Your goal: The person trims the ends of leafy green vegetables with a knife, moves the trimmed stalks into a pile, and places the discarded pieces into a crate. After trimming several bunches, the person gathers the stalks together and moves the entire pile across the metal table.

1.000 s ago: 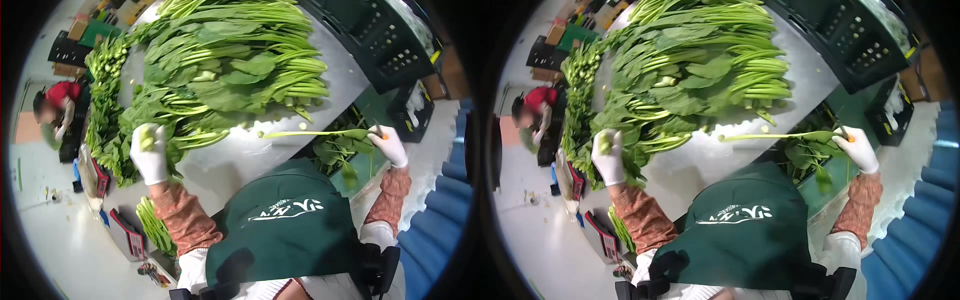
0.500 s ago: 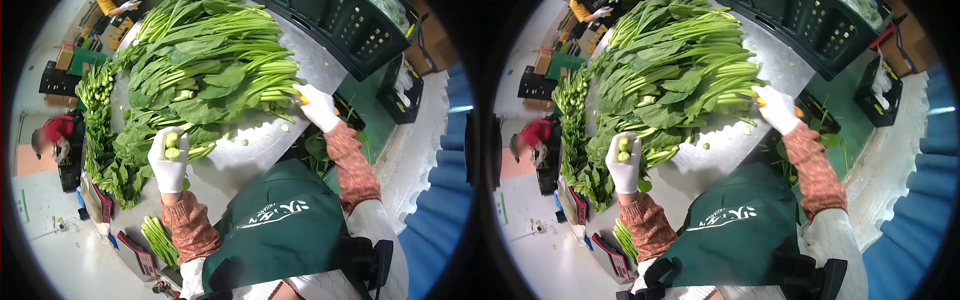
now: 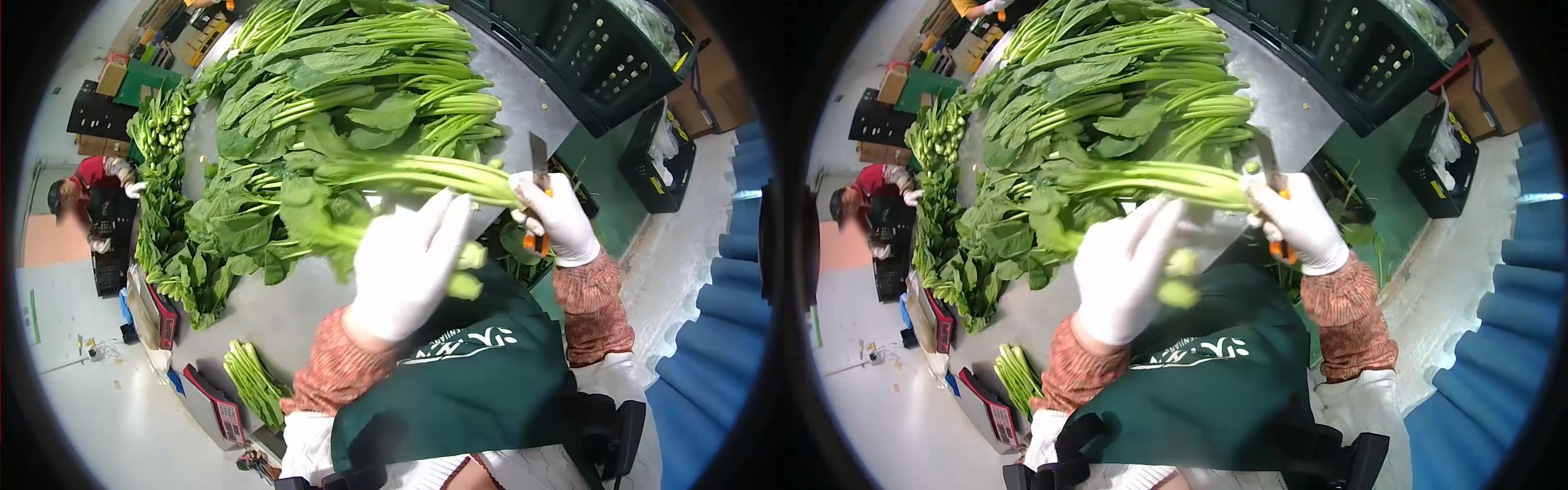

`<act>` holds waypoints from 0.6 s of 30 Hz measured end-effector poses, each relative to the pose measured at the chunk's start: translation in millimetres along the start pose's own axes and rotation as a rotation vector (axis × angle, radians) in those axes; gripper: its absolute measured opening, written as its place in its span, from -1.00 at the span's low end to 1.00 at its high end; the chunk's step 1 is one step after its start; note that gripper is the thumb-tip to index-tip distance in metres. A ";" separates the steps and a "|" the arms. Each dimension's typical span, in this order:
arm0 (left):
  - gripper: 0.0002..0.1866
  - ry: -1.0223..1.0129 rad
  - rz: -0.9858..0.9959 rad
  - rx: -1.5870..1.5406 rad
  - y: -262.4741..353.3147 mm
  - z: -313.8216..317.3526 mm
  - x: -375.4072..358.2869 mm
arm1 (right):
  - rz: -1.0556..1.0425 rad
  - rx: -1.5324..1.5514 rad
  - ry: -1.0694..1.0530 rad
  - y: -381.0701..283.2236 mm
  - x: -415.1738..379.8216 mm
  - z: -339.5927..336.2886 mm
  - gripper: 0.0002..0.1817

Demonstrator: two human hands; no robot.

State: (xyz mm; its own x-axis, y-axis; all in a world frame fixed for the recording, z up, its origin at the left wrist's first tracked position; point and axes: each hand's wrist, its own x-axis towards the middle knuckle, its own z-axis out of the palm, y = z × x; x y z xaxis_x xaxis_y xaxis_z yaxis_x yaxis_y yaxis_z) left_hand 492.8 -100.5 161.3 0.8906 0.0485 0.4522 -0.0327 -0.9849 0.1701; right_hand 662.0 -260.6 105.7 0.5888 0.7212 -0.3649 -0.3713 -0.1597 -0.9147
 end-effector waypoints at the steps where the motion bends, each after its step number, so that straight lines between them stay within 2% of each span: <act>1: -0.48 -0.103 -0.004 0.063 6.7 6.8 4.5 | 0.035 0.072 -0.035 -5.0 -4.7 10.8 -0.76; 2: -0.44 -0.053 0.056 0.130 0.5 25.1 4.8 | 0.071 0.145 -0.068 -10.2 -10.1 20.2 -0.76; 4: -0.45 -0.018 0.021 0.090 -6.3 28.8 5.4 | 0.067 0.138 -0.141 -7.0 -12.0 23.4 -0.66; 6: -0.47 0.073 -0.045 0.025 -7.8 21.0 9.9 | -0.089 0.174 -0.090 1.3 -14.9 25.4 -0.59; 7: -0.44 0.073 -0.071 0.059 -15.2 25.7 5.9 | -0.243 0.057 -0.034 7.0 -13.9 27.1 -0.56; 8: -0.42 0.071 -0.100 0.096 -22.0 31.4 0.2 | -0.243 -0.063 0.054 5.9 -16.3 28.7 -0.71; 10: -0.45 0.036 -0.184 0.050 -22.2 31.4 -1.4 | -0.758 -0.612 0.303 30.2 -4.7 39.6 -0.66; 11: -0.45 0.022 -0.217 0.021 -20.8 31.6 -1.8 | -0.684 -0.744 0.317 33.2 -7.9 43.4 -0.48; 18: -0.52 -0.010 -0.338 -0.098 -8.0 32.2 0.1 | -0.697 -0.830 0.389 36.5 -3.0 55.0 -0.48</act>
State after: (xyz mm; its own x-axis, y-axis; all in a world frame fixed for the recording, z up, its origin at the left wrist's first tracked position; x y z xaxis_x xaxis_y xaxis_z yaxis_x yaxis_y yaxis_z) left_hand 507.8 -97.9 131.8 0.8630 0.3669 0.3473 0.2216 -0.8927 0.3924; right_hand 607.2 -231.5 83.0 0.7155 0.5936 0.3684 0.6240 -0.3060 -0.7190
